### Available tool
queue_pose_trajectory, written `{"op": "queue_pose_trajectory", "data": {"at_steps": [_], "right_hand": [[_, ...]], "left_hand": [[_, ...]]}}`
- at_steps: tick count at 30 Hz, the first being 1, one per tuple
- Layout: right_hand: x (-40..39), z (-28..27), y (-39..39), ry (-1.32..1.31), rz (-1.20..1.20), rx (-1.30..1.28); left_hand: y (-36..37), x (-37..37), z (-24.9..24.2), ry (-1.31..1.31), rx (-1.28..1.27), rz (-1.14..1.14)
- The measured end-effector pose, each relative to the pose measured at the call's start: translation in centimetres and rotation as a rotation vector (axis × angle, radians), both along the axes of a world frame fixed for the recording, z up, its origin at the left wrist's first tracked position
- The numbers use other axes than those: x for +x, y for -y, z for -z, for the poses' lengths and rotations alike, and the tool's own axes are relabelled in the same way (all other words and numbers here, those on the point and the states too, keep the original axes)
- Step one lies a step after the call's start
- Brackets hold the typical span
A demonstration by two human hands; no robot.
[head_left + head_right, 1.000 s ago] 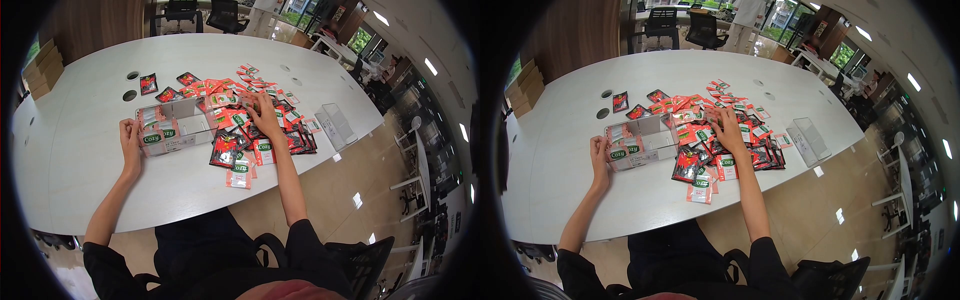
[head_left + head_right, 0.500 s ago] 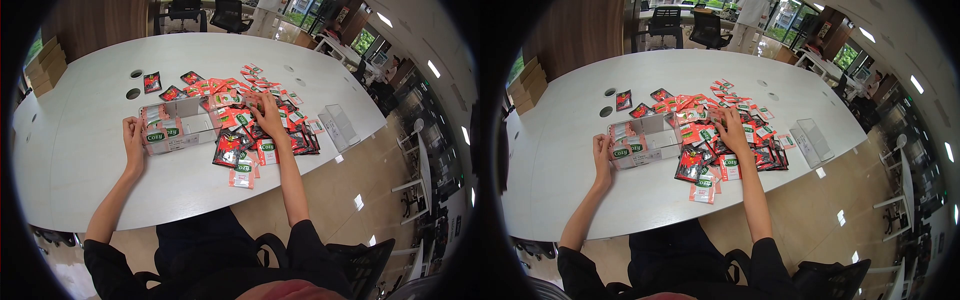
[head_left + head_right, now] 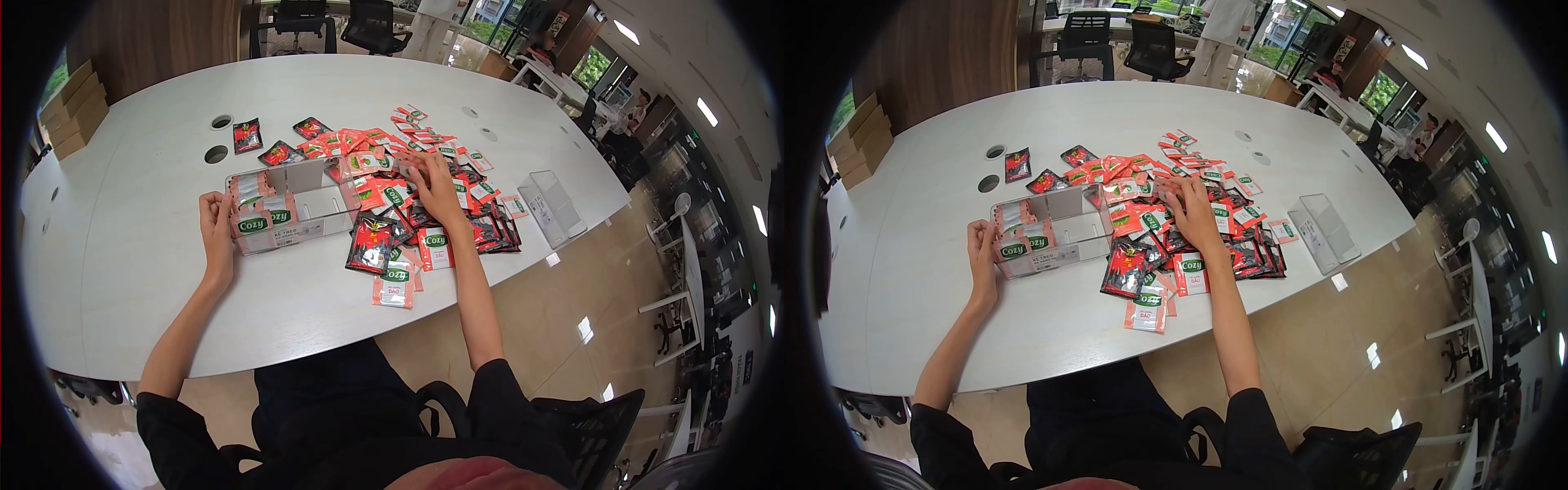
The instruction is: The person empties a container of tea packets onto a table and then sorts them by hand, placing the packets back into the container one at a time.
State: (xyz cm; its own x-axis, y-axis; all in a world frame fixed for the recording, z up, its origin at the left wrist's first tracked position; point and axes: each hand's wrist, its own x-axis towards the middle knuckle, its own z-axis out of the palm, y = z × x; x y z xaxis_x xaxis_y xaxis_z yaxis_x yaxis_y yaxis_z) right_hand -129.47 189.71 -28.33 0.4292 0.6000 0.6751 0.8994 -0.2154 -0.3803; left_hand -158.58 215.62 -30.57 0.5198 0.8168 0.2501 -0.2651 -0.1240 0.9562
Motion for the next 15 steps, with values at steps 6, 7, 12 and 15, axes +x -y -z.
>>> {"op": "queue_pose_trajectory", "data": {"at_steps": [6,7,12,15], "right_hand": [[0.07,0.04,-0.01,-0.06,-0.019,0.011],[0.13,0.08,0.01,-0.021,0.005,-0.006],[0.19,0.11,0.0,0.017,0.008,-0.013],[0.0,0.0,0.07,0.019,0.004,-0.012]], "left_hand": [[0.01,0.01,0.0,-0.001,-0.001,-0.003],[0.02,0.01,-0.03,-0.002,-0.006,-0.003],[0.0,0.1,0.04,0.009,0.009,-0.013],[0.12,0.02,-0.15,0.002,0.004,-0.013]]}}
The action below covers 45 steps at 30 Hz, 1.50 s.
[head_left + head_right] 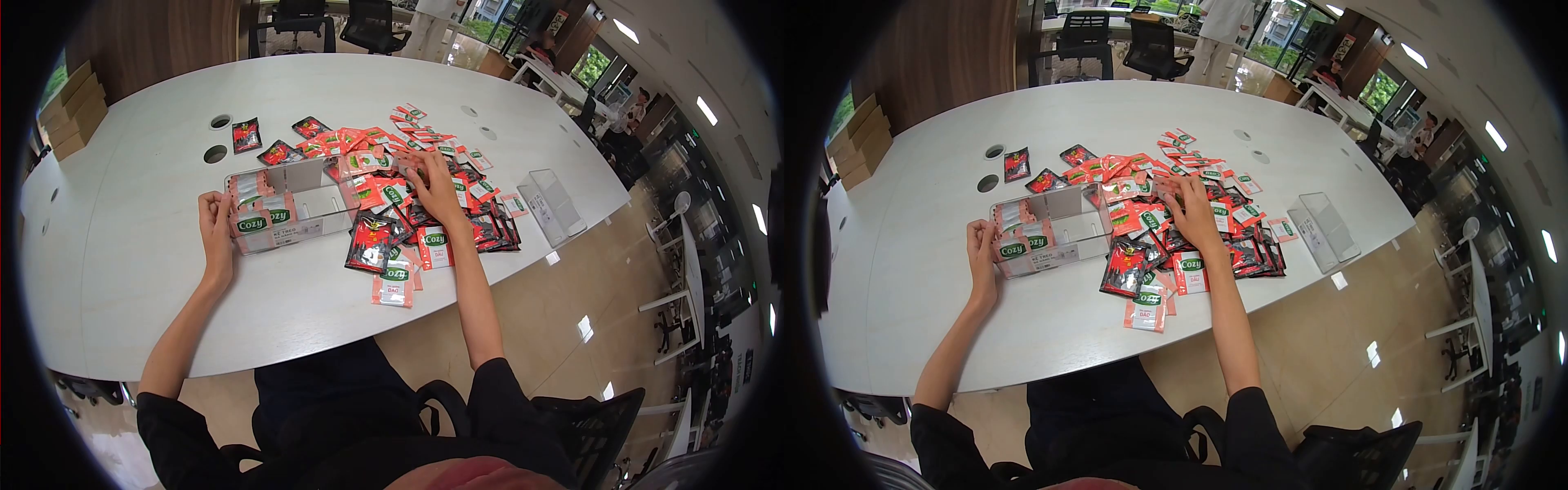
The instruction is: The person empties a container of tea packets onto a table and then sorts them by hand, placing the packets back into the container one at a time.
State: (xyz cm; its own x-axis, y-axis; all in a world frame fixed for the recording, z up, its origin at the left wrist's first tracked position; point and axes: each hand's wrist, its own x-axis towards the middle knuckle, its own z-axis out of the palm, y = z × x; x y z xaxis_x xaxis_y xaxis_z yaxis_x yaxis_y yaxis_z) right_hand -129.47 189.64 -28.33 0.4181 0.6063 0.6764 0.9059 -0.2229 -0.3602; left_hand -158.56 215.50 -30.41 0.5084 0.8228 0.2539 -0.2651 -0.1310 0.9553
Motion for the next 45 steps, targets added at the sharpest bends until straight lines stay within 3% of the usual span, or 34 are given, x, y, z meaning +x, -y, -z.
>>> {"op": "queue_pose_trajectory", "data": {"at_steps": [45], "right_hand": [[0.17,0.09,0.06,-0.01,-0.003,-0.004]], "left_hand": [[-0.01,0.02,-0.01,-0.005,-0.018,0.005]]}}
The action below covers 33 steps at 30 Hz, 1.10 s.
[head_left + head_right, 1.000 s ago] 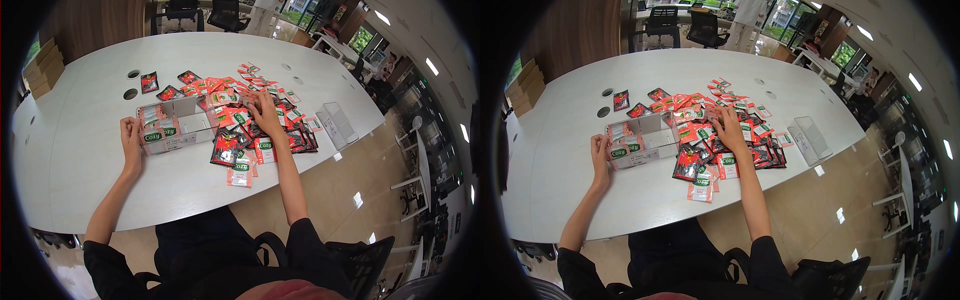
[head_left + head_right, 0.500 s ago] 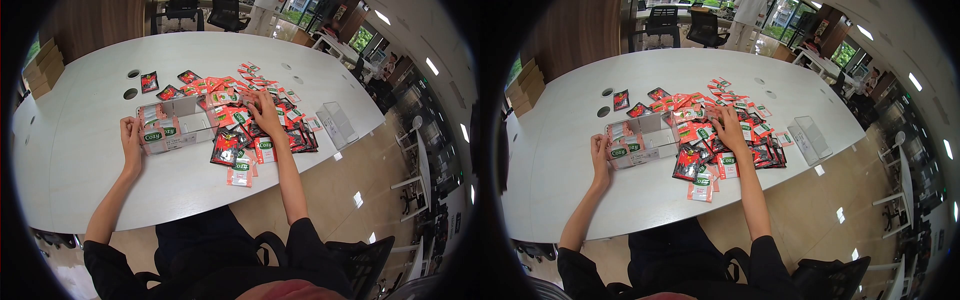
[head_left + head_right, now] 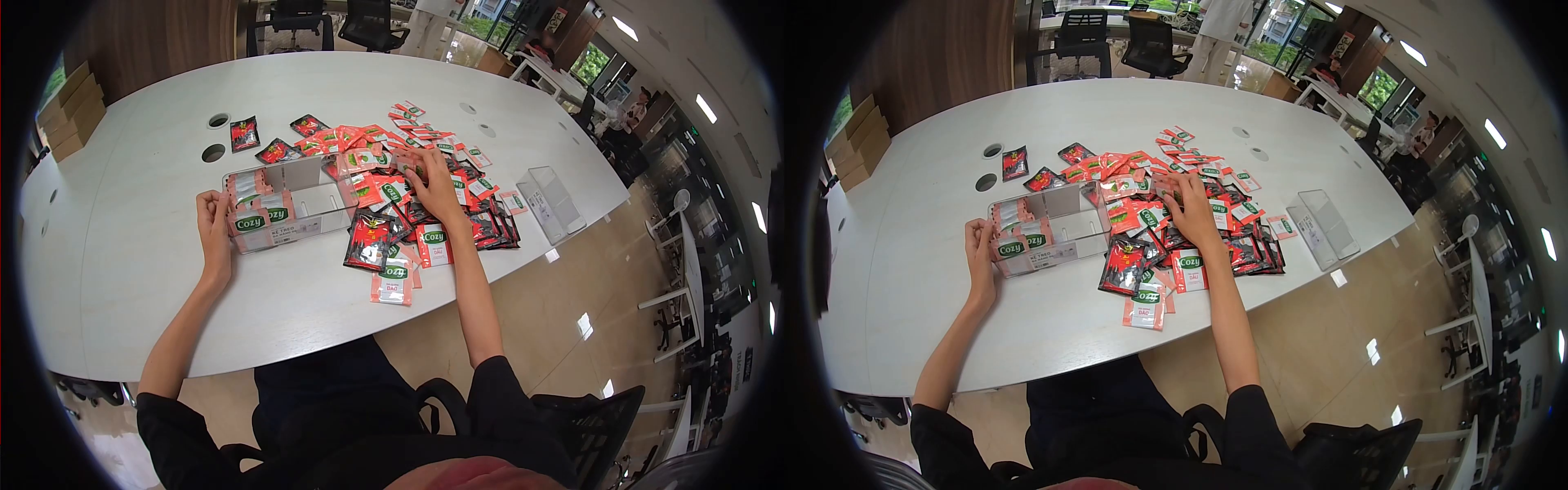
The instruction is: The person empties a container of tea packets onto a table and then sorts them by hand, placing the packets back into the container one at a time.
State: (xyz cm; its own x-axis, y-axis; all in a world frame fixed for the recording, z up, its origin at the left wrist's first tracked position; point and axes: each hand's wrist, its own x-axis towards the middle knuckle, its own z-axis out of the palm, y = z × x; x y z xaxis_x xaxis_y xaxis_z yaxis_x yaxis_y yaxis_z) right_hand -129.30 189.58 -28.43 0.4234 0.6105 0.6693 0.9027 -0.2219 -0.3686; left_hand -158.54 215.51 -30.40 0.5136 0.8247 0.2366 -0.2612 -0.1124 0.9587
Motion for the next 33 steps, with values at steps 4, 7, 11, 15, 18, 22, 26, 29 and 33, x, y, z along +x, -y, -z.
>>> {"op": "queue_pose_trajectory", "data": {"at_steps": [4,7,11,15,18,22,26,29,33], "right_hand": [[0.02,0.0,-0.02,-0.002,-0.001,0.004],[-0.01,0.02,-0.02,0.018,0.007,0.004],[0.16,0.16,-0.04,0.028,0.007,0.003],[0.04,0.08,0.0,0.009,0.004,0.006],[0.05,0.11,0.0,-0.01,0.004,0.004],[0.11,0.08,0.06,-0.012,0.004,-0.005],[0.04,0.05,0.02,-0.011,-0.003,0.001],[0.11,0.11,0.03,-0.011,0.003,0.001],[0.05,0.1,0.01,-0.024,0.005,-0.002]], "left_hand": [[-0.11,-0.02,0.14,-0.003,0.009,0.004],[-0.2,-0.01,0.23,-0.002,0.006,0.009],[-0.11,0.01,0.19,0.003,0.009,0.006],[-0.18,0.0,0.26,0.003,0.019,0.007],[-0.02,-0.06,0.02,-0.005,0.011,0.003],[-0.15,-0.02,0.2,-0.003,0.011,0.002],[0.0,-0.02,0.04,0.0,0.006,-0.002],[0.07,0.02,-0.07,-0.001,0.001,-0.009],[-0.11,-0.04,0.13,0.004,-0.002,0.005]]}}
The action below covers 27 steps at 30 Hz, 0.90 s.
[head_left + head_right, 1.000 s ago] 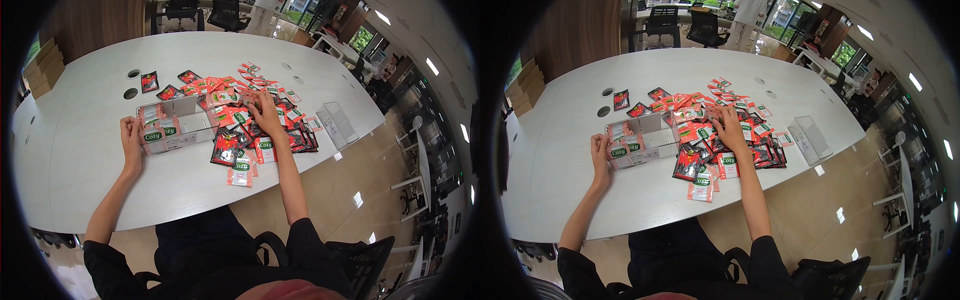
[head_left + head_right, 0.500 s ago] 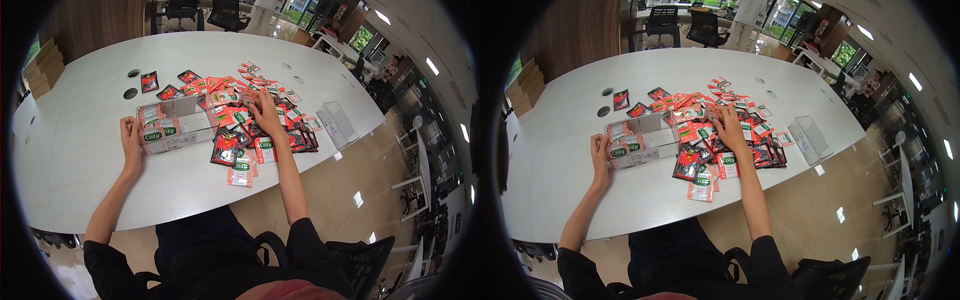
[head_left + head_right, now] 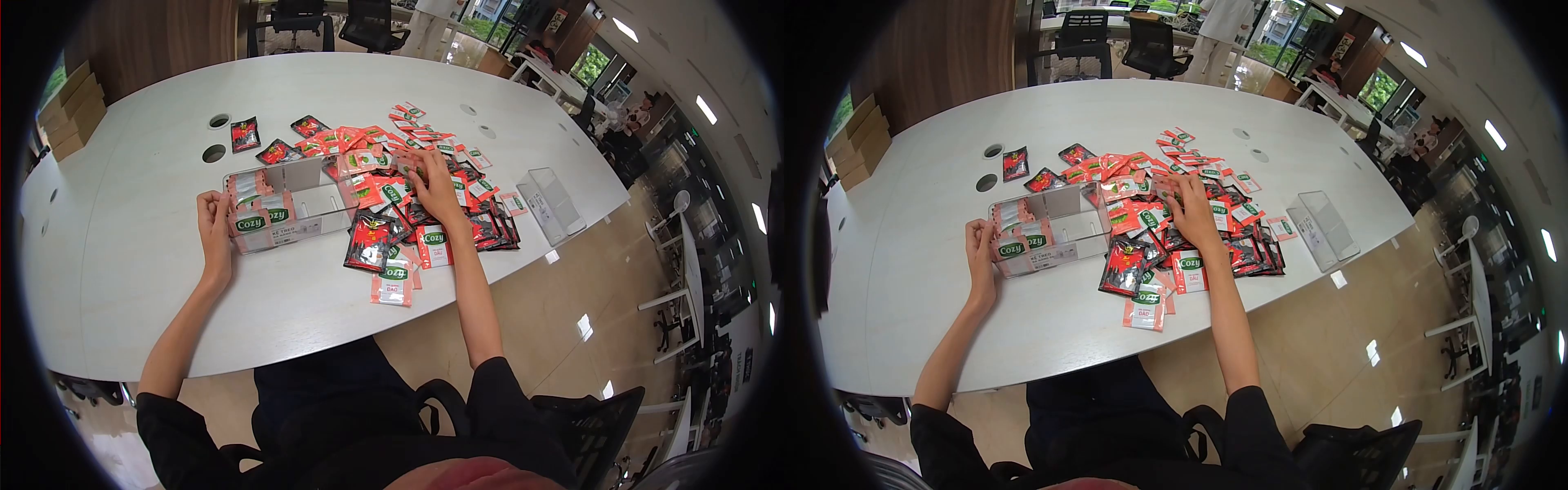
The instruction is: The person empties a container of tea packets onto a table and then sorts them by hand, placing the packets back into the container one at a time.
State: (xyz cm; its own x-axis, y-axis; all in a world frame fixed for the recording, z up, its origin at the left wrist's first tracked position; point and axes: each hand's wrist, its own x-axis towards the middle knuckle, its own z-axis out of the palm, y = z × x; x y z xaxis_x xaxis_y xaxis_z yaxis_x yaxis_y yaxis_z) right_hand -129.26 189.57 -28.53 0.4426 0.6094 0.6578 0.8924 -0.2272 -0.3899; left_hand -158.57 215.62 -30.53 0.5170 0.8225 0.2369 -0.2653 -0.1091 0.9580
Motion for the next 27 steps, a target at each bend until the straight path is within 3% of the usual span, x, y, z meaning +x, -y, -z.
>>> {"op": "queue_pose_trajectory", "data": {"at_steps": [14,27], "right_hand": [[-0.2,-0.3,-0.1,0.013,0.027,0.008],[-0.6,-1.4,-0.2,-0.011,0.004,0.186]], "left_hand": [[0.1,0.0,-0.2,-0.018,0.004,-0.001],[0.1,0.0,0.0,-0.011,0.004,0.008]]}}
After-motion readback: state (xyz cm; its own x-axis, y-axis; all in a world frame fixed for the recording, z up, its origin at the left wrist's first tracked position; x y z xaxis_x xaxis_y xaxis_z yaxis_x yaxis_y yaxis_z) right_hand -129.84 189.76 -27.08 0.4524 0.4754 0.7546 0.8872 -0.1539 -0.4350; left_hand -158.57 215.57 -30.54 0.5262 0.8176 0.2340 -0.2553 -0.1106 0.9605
